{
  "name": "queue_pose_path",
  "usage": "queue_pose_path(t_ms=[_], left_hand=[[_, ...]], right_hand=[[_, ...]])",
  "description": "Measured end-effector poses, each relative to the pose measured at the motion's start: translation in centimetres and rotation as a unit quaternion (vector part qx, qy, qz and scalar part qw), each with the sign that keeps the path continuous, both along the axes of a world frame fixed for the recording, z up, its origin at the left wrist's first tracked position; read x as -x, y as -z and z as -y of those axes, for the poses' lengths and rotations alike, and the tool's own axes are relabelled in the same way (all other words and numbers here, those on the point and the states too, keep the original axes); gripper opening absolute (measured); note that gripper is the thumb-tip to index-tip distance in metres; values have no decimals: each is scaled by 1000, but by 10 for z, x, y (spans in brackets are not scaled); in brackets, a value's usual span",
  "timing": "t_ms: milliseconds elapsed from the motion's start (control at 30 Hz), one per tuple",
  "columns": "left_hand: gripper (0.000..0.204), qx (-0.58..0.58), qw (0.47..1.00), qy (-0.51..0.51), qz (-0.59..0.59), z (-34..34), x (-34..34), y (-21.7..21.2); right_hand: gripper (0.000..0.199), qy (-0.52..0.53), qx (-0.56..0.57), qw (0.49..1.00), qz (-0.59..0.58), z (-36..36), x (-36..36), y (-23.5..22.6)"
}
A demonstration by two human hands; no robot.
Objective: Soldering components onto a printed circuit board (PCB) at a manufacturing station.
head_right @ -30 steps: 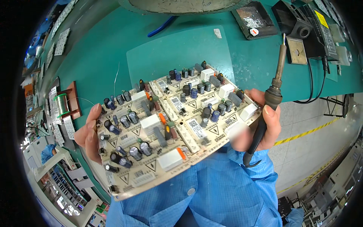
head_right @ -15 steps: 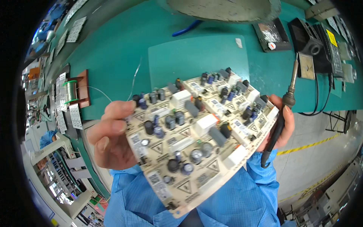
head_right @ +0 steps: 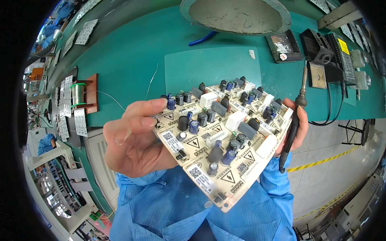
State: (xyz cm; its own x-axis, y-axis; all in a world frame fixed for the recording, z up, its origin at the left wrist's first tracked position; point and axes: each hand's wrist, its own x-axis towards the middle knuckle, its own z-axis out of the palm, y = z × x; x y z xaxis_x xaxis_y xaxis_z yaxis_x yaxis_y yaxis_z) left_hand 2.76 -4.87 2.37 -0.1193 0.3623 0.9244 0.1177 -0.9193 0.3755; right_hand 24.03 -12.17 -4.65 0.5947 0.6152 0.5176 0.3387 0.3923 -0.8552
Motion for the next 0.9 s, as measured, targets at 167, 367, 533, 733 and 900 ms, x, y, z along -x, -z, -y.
queue_pose_path(t_ms=[167, 367, 533, 733, 900], left_hand=[[64, 28, 999, -24, -14, 6, -4, -4], [72, 20, 992, 33, -117, -1, 20, -10], [68, 17, 992, -7, -122, -1, 19, -10], [63, 41, 993, -31, -103, 2, 18, -5], [61, 47, 994, -43, -84, 2, 18, -4]], right_hand=[[44, -22, 6, 995, -99, 0, 1, -4], [48, -21, 4, 995, -99, -2, -2, 0], [50, -41, -6, 994, -105, -5, 2, -6], [48, -30, -17, 996, -76, -7, 3, -8], [48, -41, -26, 997, -57, -7, 3, -8]])
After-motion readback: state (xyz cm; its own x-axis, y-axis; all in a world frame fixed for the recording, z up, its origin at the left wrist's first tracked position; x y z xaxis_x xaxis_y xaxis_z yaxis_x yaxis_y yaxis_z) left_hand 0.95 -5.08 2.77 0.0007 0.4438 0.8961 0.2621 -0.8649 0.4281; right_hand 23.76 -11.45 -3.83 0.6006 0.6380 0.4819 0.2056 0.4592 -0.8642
